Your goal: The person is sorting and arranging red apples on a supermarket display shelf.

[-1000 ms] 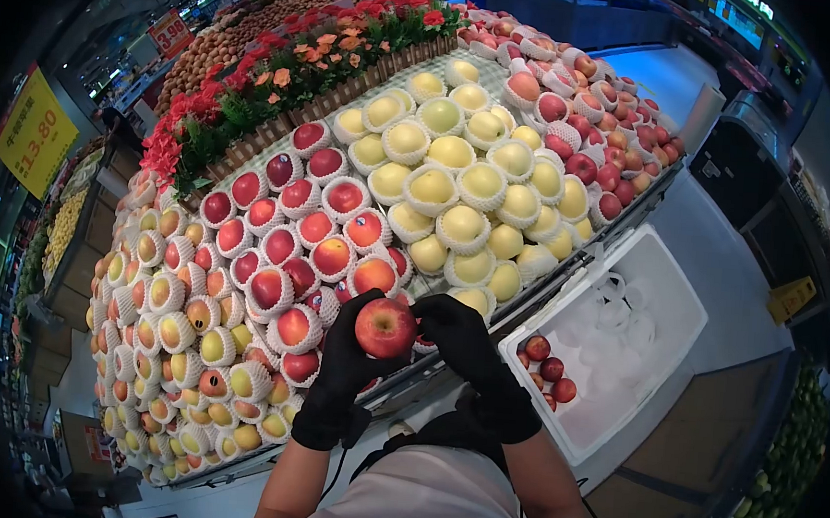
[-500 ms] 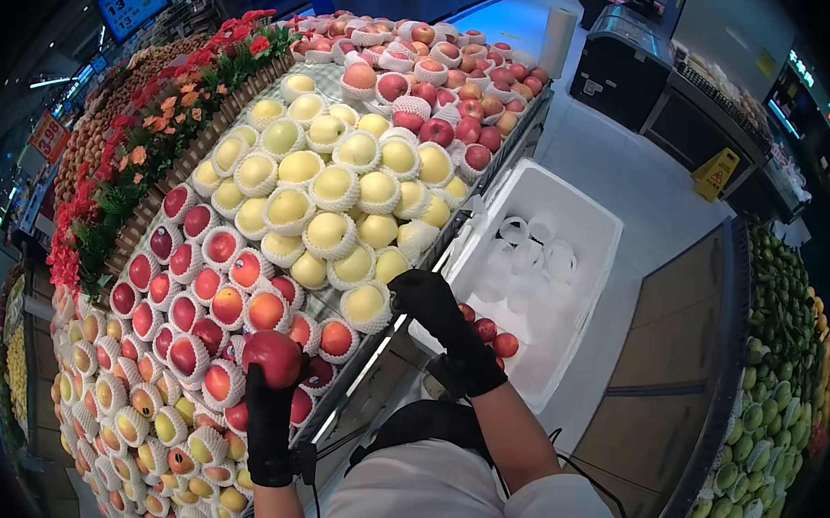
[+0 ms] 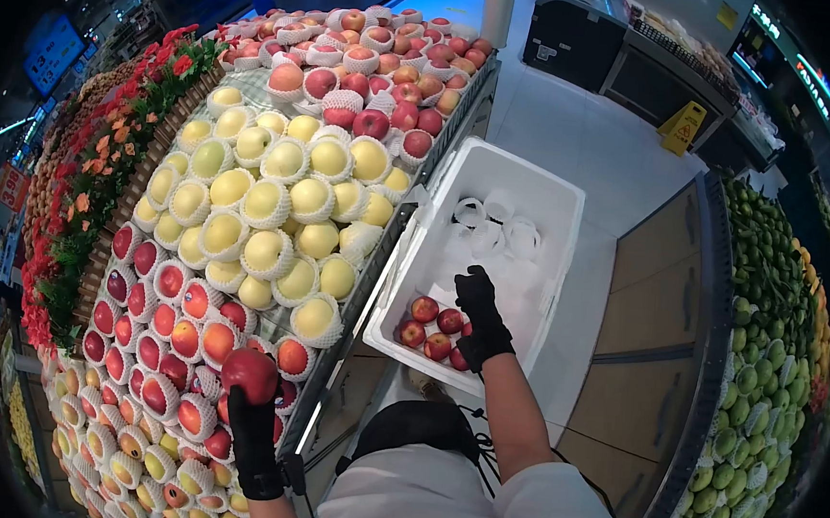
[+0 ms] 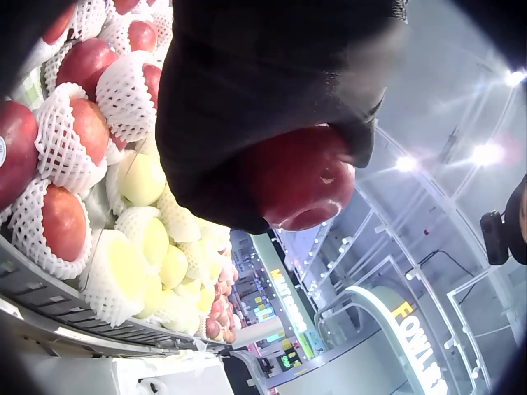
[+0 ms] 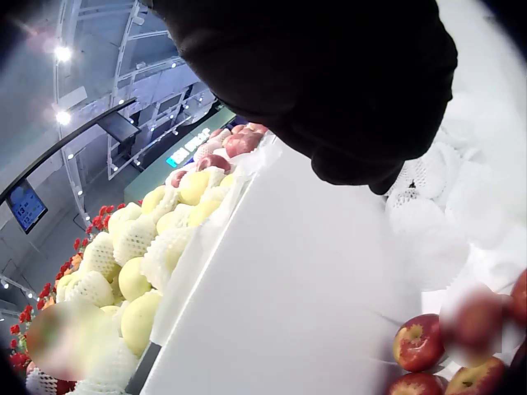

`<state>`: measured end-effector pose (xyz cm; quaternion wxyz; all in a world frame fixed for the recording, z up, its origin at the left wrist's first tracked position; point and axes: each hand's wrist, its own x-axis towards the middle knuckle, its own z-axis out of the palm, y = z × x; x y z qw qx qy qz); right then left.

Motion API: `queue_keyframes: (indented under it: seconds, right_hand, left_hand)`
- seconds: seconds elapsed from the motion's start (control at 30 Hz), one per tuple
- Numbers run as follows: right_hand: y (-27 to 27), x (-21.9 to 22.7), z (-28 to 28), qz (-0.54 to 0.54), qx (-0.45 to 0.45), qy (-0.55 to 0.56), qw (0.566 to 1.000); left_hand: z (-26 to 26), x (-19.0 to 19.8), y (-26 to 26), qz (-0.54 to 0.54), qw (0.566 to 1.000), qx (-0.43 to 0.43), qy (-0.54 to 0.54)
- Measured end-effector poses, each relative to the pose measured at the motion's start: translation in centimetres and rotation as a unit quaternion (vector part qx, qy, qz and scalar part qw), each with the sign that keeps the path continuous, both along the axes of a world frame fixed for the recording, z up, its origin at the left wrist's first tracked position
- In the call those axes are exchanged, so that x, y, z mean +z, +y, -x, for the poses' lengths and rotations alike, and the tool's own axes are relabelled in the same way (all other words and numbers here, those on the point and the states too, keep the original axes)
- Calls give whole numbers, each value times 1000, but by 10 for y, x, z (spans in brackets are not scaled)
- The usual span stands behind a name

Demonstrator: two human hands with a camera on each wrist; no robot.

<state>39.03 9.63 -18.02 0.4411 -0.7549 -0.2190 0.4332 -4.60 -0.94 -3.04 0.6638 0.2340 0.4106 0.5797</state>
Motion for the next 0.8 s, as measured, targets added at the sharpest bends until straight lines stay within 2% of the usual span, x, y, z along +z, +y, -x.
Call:
queue_keyframes:
  seconds: [0.03, 0.07, 0.13, 0.2, 0.23, 0.27, 0.3, 0.33, 0.4, 0.53, 0.63, 0.7, 0.77, 0.8]
  right_hand:
    - [4, -37, -20, -20, 124, -94, 988]
    - [6, -82, -43, -60, 274, -256, 925]
    - [11, -137, -66, -76, 410, -435, 798]
    - [17, -145, -64, -21, 372, -405, 835]
    - [21, -163, -58, -32, 235, -284, 929]
    - [24, -165, -54, -26, 149, -184, 971]
    - [28, -167, -50, -32, 47, -87, 995]
    - [31, -154, -48, -24, 4, -24, 999]
    - [38, -156, -52, -26, -17, -12, 999]
    - [69, -251, -89, 4, 125, -131, 983]
    - [89, -247, -101, 85, 192, -149, 966]
    - [98, -233, -100, 105, 163, -151, 969]
    - [101, -176, -87, 113, 78, -66, 988]
    - [106, -172, -88, 132, 90, -61, 985]
  left_hand:
    - [-2, -1, 1, -4, 1000, -13, 15]
    - [-5, -2, 2, -8, 999, -25, 31]
    - [-18, 7, 1, 7, 998, -2, 61]
    - [-23, 9, 0, 27, 993, 6, 113]
    - [-19, 6, -3, 38, 988, 4, 148]
    - [-22, 5, -3, 41, 990, 13, 132]
    - [-24, 4, -3, 45, 992, 23, 117]
    - [-26, 3, -3, 41, 993, 17, 112]
    - [-25, 2, -6, 35, 994, 5, 103]
    - [-34, 13, -17, 45, 985, 4, 167]
    - [-38, 15, -21, 56, 975, -16, 215]
    - [-38, 12, -24, 60, 975, -9, 213]
    - [-36, 12, -26, 66, 981, 1, 184]
    - [-35, 12, -27, 69, 983, 6, 169]
